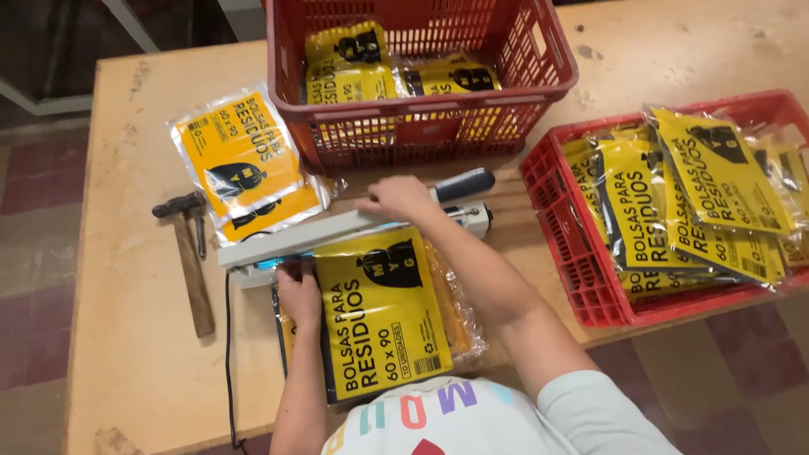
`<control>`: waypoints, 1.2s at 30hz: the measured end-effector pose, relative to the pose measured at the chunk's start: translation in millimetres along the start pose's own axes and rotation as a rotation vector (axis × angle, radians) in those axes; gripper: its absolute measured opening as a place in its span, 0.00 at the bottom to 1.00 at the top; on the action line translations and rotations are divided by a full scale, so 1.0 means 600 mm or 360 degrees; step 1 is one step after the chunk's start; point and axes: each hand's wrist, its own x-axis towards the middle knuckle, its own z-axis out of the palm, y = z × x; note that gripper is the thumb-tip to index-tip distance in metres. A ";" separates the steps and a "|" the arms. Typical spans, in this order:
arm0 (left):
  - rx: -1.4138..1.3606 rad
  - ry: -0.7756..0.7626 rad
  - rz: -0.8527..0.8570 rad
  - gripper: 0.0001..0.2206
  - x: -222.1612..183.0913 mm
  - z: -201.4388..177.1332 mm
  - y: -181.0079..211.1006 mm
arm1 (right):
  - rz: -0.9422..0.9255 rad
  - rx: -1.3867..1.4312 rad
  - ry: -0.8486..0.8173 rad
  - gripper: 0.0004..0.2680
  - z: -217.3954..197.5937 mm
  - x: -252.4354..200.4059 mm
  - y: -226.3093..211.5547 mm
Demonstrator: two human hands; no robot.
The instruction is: The person repeatedly places yellow plastic bags into a heat-sealing machine, presses the handle to seal them, and then moves the sealed bags into a red basket. The process is performed one at a time in a repetitive loop.
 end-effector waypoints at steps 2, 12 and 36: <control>0.0018 0.0008 -0.0018 0.09 -0.001 0.004 -0.011 | 0.0094 0.0073 -0.0132 0.28 0.014 -0.006 0.004; -0.0239 -0.0283 -0.0351 0.10 -0.024 -0.055 0.086 | 0.0518 0.0187 -0.0412 0.26 -0.001 -0.012 -0.027; 0.0065 -0.0954 -0.0628 0.26 -0.087 -0.104 0.129 | 0.0514 0.0105 -0.0205 0.25 0.044 -0.004 -0.002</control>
